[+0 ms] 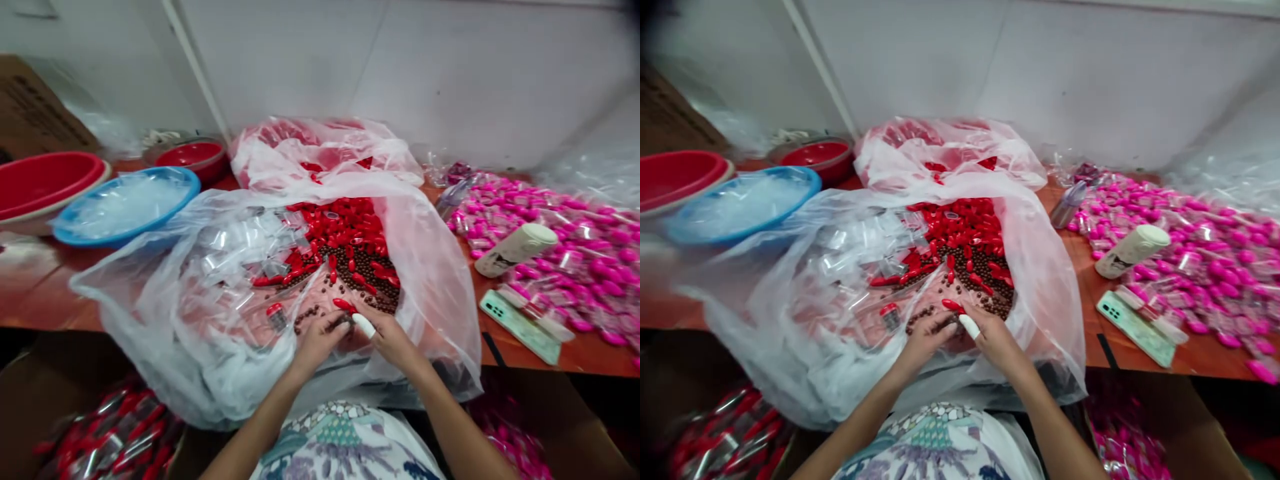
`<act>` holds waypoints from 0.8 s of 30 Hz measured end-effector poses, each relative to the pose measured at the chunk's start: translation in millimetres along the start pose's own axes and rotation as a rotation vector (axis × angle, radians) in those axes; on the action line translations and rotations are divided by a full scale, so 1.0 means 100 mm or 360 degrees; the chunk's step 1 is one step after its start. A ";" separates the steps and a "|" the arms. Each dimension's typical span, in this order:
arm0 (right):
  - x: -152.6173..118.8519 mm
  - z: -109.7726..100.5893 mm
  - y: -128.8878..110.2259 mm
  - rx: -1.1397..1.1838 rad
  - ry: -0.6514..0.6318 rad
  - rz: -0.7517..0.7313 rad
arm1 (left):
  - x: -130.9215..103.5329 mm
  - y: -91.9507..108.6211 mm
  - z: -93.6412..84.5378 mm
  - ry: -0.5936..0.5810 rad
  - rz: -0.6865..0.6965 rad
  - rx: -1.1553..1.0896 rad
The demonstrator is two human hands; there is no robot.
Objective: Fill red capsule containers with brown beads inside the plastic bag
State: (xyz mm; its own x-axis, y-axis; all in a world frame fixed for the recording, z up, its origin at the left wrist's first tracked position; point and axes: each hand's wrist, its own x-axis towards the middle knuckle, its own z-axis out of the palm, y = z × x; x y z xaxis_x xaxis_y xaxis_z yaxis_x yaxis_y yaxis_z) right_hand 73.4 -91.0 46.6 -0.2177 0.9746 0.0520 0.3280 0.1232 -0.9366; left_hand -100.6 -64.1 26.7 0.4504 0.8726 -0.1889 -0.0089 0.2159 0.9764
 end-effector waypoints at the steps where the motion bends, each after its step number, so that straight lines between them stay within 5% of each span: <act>1: 0.00 0.01 -0.01 0.0004 -0.0010 0.0011 | -0.02 -0.01 -0.01 0.0016 -0.0013 -0.0020; 8: 0.00 0.15 0.07 0.0397 0.0289 0.0275 | -0.08 0.02 -0.04 -0.0064 -0.0009 -0.0063; 12: -0.01 0.20 0.12 0.0377 0.0208 0.0270 | -0.10 0.00 -0.04 -0.0046 -0.0032 -0.0148; 19: -0.07 0.21 0.09 0.0017 0.0123 -0.0129 | -0.13 -0.01 -0.09 -0.0052 -0.0137 -0.0362; 24: -0.08 0.21 0.11 -0.0165 0.0155 -0.0218 | -0.15 0.03 -0.11 -0.0059 -0.0101 -0.0196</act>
State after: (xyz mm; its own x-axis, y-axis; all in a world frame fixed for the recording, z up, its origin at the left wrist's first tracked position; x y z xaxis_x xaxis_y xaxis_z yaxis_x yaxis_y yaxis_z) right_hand 59.5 -101.6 28.9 -0.1785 0.9602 0.2148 0.3957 0.2699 -0.8778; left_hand -117.4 -71.2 31.3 0.4860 0.8393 -0.2435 -0.0880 0.3242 0.9419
